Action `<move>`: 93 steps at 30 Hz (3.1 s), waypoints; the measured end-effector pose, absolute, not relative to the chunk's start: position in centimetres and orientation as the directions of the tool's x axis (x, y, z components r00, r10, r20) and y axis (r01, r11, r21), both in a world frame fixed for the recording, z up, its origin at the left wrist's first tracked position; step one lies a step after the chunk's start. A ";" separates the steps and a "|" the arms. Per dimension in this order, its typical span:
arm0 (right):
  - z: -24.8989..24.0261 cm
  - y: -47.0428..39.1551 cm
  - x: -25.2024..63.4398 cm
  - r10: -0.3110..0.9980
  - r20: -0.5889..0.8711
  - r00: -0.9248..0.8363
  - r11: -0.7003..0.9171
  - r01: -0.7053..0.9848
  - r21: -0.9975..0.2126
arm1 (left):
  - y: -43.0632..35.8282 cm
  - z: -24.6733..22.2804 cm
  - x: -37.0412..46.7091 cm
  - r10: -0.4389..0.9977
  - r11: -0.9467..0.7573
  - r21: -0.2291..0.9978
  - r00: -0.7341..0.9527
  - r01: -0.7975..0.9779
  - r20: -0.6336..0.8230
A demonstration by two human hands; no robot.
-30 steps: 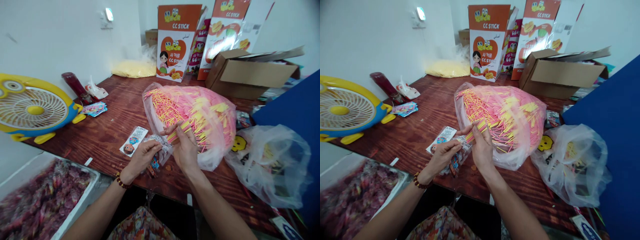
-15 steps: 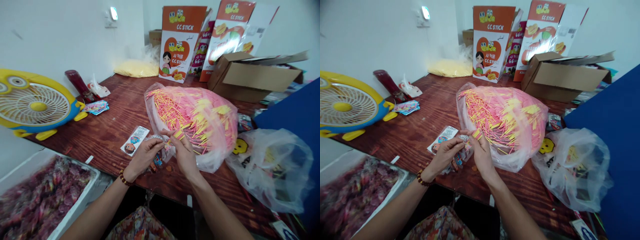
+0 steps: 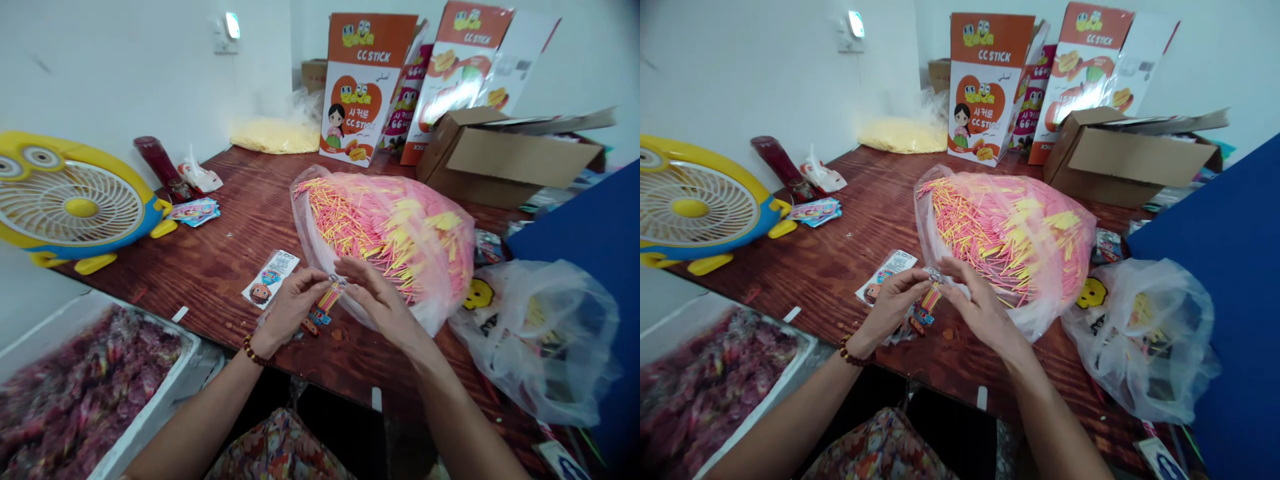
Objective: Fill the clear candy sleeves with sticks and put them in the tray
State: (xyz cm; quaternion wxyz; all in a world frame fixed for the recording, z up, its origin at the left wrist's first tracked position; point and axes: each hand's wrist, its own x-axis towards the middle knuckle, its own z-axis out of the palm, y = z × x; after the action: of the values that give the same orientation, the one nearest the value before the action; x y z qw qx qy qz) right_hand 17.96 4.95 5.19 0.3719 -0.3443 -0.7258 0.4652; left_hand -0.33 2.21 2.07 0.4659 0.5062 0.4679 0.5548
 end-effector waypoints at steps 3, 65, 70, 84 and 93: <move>4.7 5.3 18.3 0.878 0.195 -0.437 0.327 0.251 -0.911 | 2.0 2.2 -0.8 0.992 -0.111 0.989 -0.074 -0.095 0.104; -3.1 3.2 13.8 0.937 -0.244 -0.250 -0.175 0.269 -0.947 | 0.3 -4.1 -6.7 0.995 -0.051 0.645 -0.014 0.762 0.094; -3.7 4.7 10.7 0.929 -0.298 -0.219 -0.280 0.112 -0.953 | 0.9 -4.8 -6.2 0.992 -0.004 0.726 -0.090 0.687 0.090; -3.8 4.0 10.4 0.930 -0.189 -0.314 -0.186 0.040 -0.982 | -1.1 -6.1 -6.6 0.983 -0.005 0.915 -0.166 0.404 0.079; -4.8 1.9 9.9 0.888 -0.047 -0.457 0.046 0.189 -0.981 | -2.2 -5.3 -6.0 0.994 0.021 0.997 -0.109 -0.070 -0.029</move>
State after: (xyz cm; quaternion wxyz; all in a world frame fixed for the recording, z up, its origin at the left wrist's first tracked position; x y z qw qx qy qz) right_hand 9.85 1.87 -4.81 0.3160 -0.4142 -0.6503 0.5529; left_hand -5.97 -2.17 -5.31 0.4948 0.4479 0.5156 0.5372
